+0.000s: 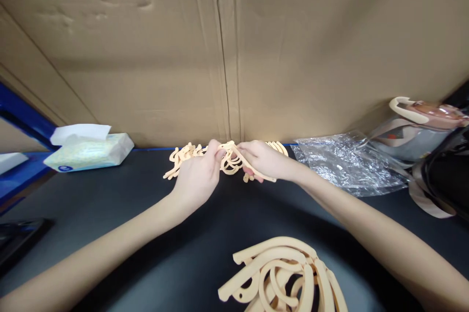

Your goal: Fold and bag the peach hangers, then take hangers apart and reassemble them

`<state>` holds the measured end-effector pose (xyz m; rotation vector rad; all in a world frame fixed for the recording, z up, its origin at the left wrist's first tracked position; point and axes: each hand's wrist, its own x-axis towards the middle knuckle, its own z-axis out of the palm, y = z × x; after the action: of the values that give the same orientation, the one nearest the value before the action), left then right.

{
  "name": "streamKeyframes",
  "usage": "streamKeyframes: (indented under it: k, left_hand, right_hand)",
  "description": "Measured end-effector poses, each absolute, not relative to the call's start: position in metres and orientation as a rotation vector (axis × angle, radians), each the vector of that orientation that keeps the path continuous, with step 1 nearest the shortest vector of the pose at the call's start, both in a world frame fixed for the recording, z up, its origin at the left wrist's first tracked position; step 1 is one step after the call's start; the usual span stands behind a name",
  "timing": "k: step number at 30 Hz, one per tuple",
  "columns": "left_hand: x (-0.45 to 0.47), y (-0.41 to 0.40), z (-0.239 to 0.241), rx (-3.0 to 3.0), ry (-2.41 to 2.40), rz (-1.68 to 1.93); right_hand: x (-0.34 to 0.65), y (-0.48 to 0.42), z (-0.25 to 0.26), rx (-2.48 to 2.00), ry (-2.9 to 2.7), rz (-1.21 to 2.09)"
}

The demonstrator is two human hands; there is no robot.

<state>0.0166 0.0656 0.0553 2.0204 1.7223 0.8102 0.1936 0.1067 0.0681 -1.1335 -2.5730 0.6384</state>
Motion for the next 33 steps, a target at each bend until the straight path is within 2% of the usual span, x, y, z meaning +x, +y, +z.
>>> streamKeyframes:
  k: [2,11,17,22,27,30,33]
  left_hand:
    - [0.009,0.073,0.063,2.077,1.755,0.792]
    - [-0.057,0.14,0.068,2.033,1.829,0.534]
    - [-0.059,0.139,0.052,2.07,2.096,0.424]
    - [-0.046,0.127,0.057,2.225,2.14,0.419]
    - [-0.02,0.09,0.08,2.372,1.661,0.157]
    - [-0.002,0.05,0.09,2.371,1.083,-0.24]
    - [0.011,0.018,0.09,2.37,0.968,-0.474]
  right_hand:
    - [0.199,0.111,0.069,-1.087,-2.448,0.832]
    - [0.241,0.112,0.064,-1.292,-1.865,0.622]
    - [0.261,0.109,0.05,-1.272,-1.903,0.261]
    - [0.267,0.105,0.041,-1.286,-2.024,-0.084]
    - [0.275,0.113,0.025,-1.009,-2.274,-0.512]
    - [0.277,0.116,0.013,-0.914,-2.433,-0.596]
    - [0.274,0.115,0.006,-0.904,-2.502,-0.596]
